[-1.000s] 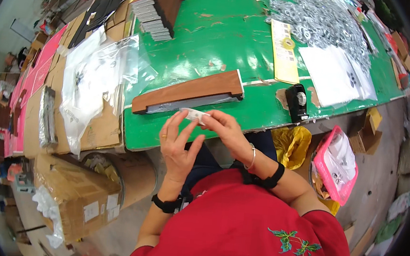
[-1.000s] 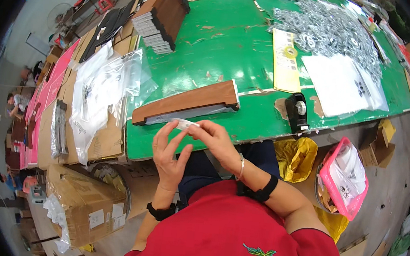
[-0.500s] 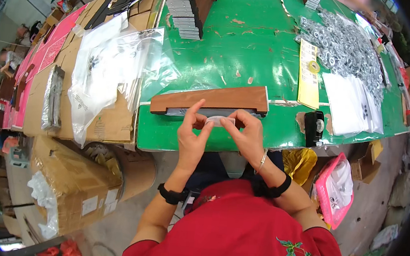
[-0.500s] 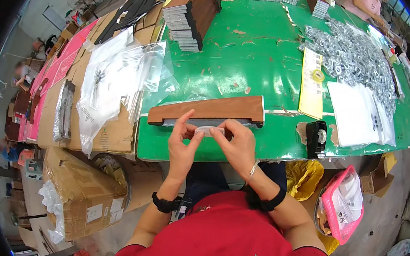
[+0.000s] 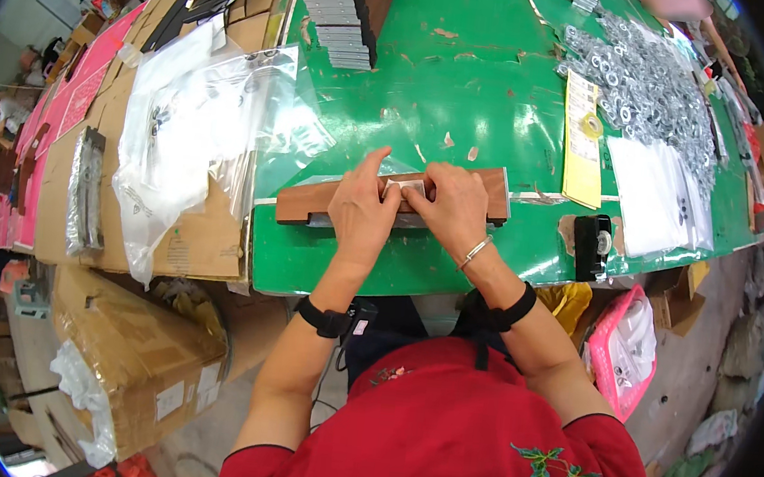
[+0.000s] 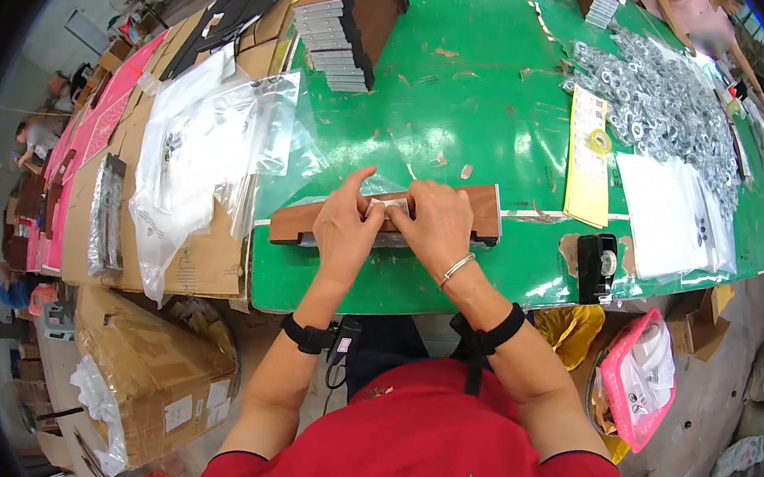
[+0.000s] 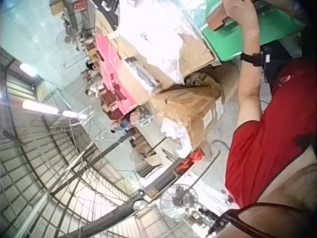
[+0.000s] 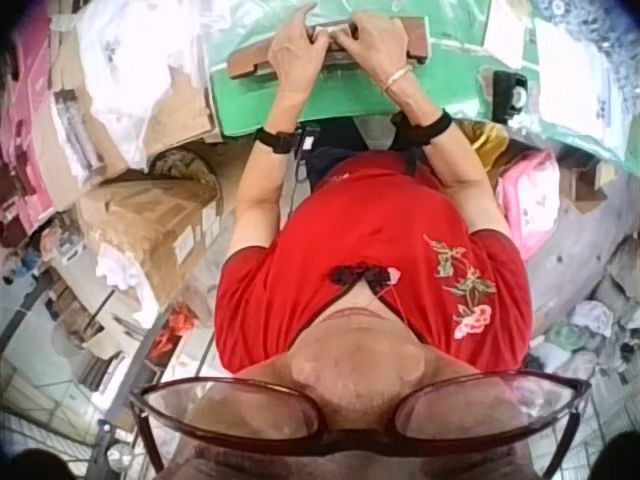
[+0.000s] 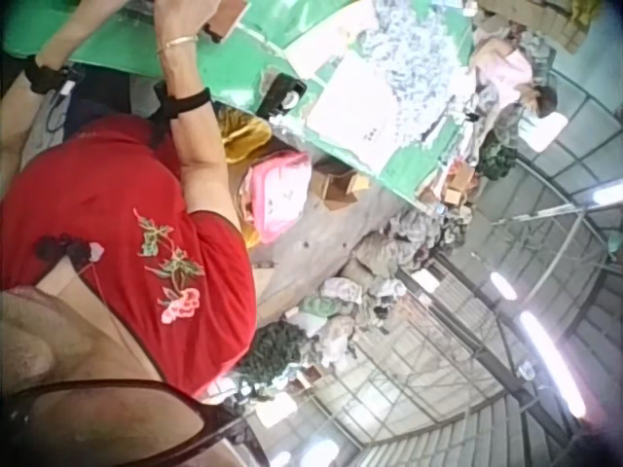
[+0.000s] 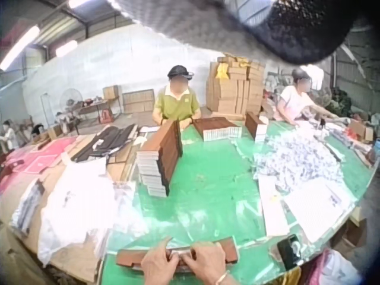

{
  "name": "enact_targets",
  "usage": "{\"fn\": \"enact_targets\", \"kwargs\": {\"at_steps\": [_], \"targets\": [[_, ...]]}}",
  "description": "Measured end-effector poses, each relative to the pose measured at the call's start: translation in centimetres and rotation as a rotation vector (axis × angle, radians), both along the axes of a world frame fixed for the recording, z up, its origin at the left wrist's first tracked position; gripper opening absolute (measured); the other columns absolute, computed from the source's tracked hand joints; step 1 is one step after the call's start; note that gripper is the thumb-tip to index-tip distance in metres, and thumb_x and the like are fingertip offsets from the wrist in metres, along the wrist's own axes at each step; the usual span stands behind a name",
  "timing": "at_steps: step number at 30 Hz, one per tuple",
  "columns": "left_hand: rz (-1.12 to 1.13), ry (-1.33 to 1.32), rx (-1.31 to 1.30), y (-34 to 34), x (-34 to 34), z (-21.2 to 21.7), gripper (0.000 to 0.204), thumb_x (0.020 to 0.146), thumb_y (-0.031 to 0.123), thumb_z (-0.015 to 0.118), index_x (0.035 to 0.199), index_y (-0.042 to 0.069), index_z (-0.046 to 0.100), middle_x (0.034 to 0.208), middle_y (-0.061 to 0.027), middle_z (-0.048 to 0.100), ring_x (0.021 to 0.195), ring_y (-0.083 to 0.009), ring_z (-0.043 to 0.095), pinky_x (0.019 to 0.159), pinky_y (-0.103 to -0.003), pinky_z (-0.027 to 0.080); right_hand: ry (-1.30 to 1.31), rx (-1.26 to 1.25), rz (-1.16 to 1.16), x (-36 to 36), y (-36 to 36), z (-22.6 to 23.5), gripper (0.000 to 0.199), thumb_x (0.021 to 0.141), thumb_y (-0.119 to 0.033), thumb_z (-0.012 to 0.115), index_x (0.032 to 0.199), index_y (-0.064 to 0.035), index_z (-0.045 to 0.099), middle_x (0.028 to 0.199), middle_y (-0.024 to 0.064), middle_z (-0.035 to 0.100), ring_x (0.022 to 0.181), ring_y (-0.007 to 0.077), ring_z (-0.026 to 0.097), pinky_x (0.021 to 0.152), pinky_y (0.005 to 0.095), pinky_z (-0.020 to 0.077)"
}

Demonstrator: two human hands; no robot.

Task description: Placing wooden furniture components into plastic protective bags and sealing them with tape.

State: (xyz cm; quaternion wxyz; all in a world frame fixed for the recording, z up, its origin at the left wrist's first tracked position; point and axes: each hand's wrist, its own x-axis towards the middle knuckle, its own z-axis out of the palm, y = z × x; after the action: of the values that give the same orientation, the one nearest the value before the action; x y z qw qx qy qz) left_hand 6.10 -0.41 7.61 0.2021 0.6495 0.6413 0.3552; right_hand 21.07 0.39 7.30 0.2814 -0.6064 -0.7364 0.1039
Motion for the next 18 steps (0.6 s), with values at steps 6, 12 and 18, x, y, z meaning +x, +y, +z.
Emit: {"fn": "enact_targets", "kwargs": {"at_steps": [6,12,18], "targets": [[0.066,0.141,0.024,-1.5,-1.5,-0.3,0.056,0.082,0.014,0.069,0.136,0.015,0.055,0.109,-0.0113,0.057,0.097,-0.0303,0.060,0.081,-0.043,0.049,0.120,-0.032,-0.062,1.9,-1.4,0.3,0.020,0.077,-0.022,0.077,0.088,-0.0105,0.063,0.082,0.0045,0.062,0.080,0.0239,0.060,0.075,0.0405,0.0408],[-0.044,0.444,0.259,-3.1,-2.5,0.5,0.064,0.090,0.022,0.065,0.149,0.013,0.044,0.147,-0.0081,0.047,0.137,-0.0296,0.042,0.113,-0.055,0.027,-0.055,0.231,0.213,3.2,-4.2,0.9,0.062,0.081,-0.020,0.073,0.138,-0.0053,0.052,0.142,0.0129,0.054,0.134,0.0324,0.047,0.112,0.0506,0.0319],[-0.214,0.684,0.194,-4.4,-4.3,-2.3,0.072,0.092,0.037,0.062,0.154,0.012,0.035,0.161,-0.0057,0.033,0.150,-0.0294,0.027,0.121,-0.060,0.005,-0.409,0.037,0.234,2.8,-5.1,-0.3,0.084,0.082,-0.043,0.073,0.147,-0.0001,0.040,0.156,0.0170,0.036,0.147,0.0338,0.031,0.119,0.0635,0.0147]]}}
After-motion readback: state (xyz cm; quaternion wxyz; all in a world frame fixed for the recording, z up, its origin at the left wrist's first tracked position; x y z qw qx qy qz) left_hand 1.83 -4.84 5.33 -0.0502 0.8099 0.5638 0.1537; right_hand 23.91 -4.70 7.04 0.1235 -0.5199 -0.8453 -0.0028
